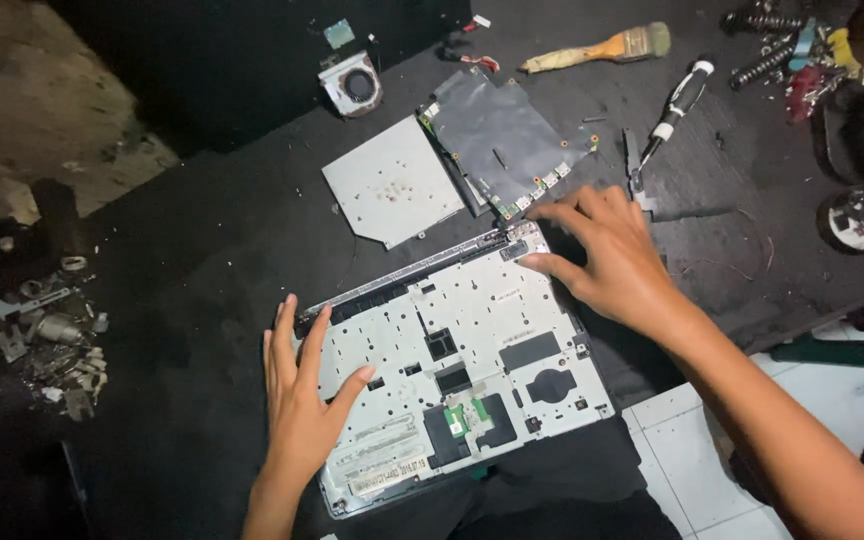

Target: Cleaning a laptop keyboard bezel with a brush and assembling the internal chassis onto the screen assembly.

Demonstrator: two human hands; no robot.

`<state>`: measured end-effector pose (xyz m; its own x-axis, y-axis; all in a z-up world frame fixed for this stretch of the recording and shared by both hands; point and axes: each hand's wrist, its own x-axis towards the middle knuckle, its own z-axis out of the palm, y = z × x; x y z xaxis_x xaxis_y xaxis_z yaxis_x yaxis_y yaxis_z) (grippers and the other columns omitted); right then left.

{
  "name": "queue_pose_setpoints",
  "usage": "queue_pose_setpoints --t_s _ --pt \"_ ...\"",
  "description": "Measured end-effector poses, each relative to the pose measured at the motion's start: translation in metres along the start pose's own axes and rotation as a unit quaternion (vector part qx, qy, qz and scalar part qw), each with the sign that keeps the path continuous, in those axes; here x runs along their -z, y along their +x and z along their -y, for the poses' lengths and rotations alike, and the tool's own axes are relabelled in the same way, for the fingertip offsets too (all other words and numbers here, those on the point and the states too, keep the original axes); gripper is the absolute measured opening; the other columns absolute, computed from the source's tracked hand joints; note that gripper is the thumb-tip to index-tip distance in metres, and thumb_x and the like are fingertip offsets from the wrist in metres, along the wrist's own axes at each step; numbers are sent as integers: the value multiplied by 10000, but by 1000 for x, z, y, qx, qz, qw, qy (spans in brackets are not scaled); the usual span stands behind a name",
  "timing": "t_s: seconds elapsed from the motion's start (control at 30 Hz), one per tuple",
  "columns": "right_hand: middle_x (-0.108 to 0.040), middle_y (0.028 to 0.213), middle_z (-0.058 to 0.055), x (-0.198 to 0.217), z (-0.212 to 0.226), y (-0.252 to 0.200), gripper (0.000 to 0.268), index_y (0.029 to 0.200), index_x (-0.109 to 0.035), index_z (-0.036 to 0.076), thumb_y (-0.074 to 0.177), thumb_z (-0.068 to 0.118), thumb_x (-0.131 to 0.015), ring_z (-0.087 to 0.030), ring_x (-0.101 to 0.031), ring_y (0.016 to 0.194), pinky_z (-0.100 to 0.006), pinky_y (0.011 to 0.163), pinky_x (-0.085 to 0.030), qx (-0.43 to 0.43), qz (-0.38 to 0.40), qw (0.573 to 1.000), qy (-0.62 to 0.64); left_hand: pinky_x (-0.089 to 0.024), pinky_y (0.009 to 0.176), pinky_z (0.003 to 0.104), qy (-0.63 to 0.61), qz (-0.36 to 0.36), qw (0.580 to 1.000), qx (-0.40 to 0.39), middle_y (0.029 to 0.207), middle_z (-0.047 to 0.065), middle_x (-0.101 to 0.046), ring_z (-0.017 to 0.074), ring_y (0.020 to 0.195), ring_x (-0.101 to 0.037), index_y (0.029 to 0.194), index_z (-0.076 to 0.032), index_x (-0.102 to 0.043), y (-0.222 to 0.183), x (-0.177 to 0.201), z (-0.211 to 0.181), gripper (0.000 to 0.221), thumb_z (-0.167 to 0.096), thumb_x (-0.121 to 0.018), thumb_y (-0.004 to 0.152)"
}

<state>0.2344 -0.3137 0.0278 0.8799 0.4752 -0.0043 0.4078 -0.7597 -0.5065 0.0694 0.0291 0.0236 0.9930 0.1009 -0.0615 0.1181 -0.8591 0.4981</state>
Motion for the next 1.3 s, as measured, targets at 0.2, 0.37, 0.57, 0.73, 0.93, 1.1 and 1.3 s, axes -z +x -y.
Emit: queue_pose_setpoints --t_s 0.2,0.37,0.57,0.73,0.93,1.1,1.3 --pt "-557 1055 -34 -1 0 2 540 1368 -644 229 936 552 -637 -265 -446 1028 -392 844 -349 0 -6 1000 -8 -153 1263 586 47 -25 998 -44 1715 163 -198 379 1588 -217 1577 -197 -390 -1 -3 5 773 -469 -684 916" --pt "-546 1047 -39 -4 -1 4 515 1365 -638 238 944 536 -641 -273 -448 1030 -400 831 -362 -9 0 1000 -3 -123 1270 571 38 -15 998 -40 1721 143 -216 348 1601 -188 1574 -186 -398 -1 -4 8 769 -482 -669 918" --pt "-553 1055 -58 -3 2 1 553 1395 -616 196 955 529 -624 -273 -449 1026 -403 850 -362 -6 -4 1000 -7 -158 1261 569 73 -9 997 -37 1711 148 -232 350 1590 -212 1570 -177 -390 1 -5 8 804 -516 -679 901" --pt "-548 1092 -65 -5 4 -1 541 1400 -603 201 967 525 -612 -290 -457 1050 -420 868 -369 -5 -11 1000 -11 -165 1262 564 93 -14 994 -51 1713 164 -222 360 1593 -202 1584 -157 -367 0 -6 8 787 -526 -625 938" --pt "-530 1074 -74 -5 5 -2 555 1403 -596 167 972 515 -626 -294 -445 1026 -419 841 -361 7 -22 999 -31 -143 1268 542 122 -8 991 -60 1724 176 -176 365 1600 -167 1604 -145 -323 0 -5 5 767 -546 -534 985" --pt "-527 1126 -134 1 18 -10 607 1390 -583 161 942 556 -692 -329 -481 958 -442 810 -386 43 -104 987 -111 -119 1265 554 113 -5 991 -72 1729 217 -88 397 1604 -88 1642 -146 -258 -3 1 3 738 -525 -447 1038" --pt "-690 1049 -110 26 -32 -21 348 1212 -691 59 1021 325 -808 -327 -610 978 -451 821 -343 30 -269 957 -99 -98 1264 576 5 -30 999 -34 1747 151 8 427 1609 -66 1621 -221 -317 -26 20 -26 692 -324 -602 998"
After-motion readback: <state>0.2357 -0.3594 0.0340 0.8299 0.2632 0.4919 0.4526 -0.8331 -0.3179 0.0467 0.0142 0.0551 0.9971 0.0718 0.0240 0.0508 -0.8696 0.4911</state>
